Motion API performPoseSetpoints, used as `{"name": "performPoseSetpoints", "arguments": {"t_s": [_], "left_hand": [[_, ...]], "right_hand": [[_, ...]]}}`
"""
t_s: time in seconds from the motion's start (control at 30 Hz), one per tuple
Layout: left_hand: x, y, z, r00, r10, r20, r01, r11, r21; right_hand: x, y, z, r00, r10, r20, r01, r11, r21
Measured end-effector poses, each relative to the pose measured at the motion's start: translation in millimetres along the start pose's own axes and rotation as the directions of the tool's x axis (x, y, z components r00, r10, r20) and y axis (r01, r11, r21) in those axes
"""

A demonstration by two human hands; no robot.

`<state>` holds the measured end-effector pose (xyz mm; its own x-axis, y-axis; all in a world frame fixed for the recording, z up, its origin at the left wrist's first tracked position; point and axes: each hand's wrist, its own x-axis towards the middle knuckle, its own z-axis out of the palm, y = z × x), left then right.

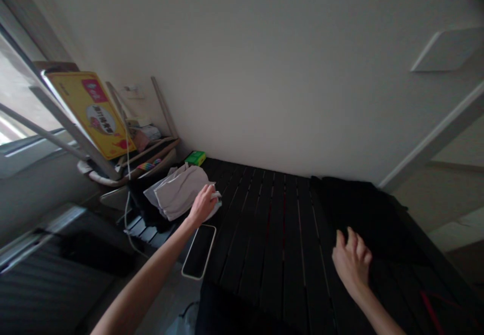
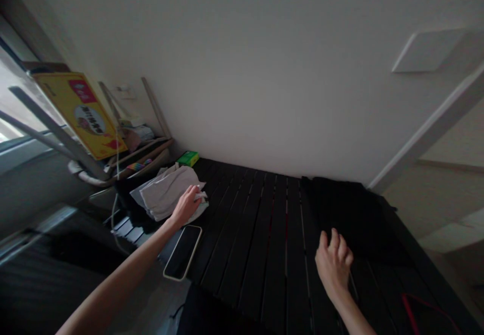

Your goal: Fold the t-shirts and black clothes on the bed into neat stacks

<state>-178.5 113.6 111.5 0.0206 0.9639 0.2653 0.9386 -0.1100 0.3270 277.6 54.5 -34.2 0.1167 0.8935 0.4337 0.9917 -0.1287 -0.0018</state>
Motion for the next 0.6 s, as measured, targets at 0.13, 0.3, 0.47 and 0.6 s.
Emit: {"name": "performPoseSetpoints", "arguments": {"t_s": [0.13, 0.3, 0.47, 0.6], "left_hand": [[-1, 68, -12.7, 0.942, 0.336, 0.013, -0.302, 0.862, -0.408], [-5, 128, -27.2, 0.861, 0.509, 0.004, -0.415, 0.707, -0.572], [-16, 157, -35.6, 0.784, 0.620, -0.025, -0.480, 0.581, -0.657], [-23, 171, -41.3, 0.736, 0.677, 0.004, -0.495, 0.542, -0.679]], "right_hand": [[6, -47, -32, 0.993, -0.117, -0.028, 0.120, 0.948, 0.296], [30, -101, -114, 0.972, -0.131, -0.194, 0.230, 0.686, 0.691], [49, -116, -166, 0.975, -0.205, -0.080, 0.172, 0.482, 0.859], [51, -118, -180, 0.939, -0.288, 0.189, -0.108, 0.275, 0.955]]}}
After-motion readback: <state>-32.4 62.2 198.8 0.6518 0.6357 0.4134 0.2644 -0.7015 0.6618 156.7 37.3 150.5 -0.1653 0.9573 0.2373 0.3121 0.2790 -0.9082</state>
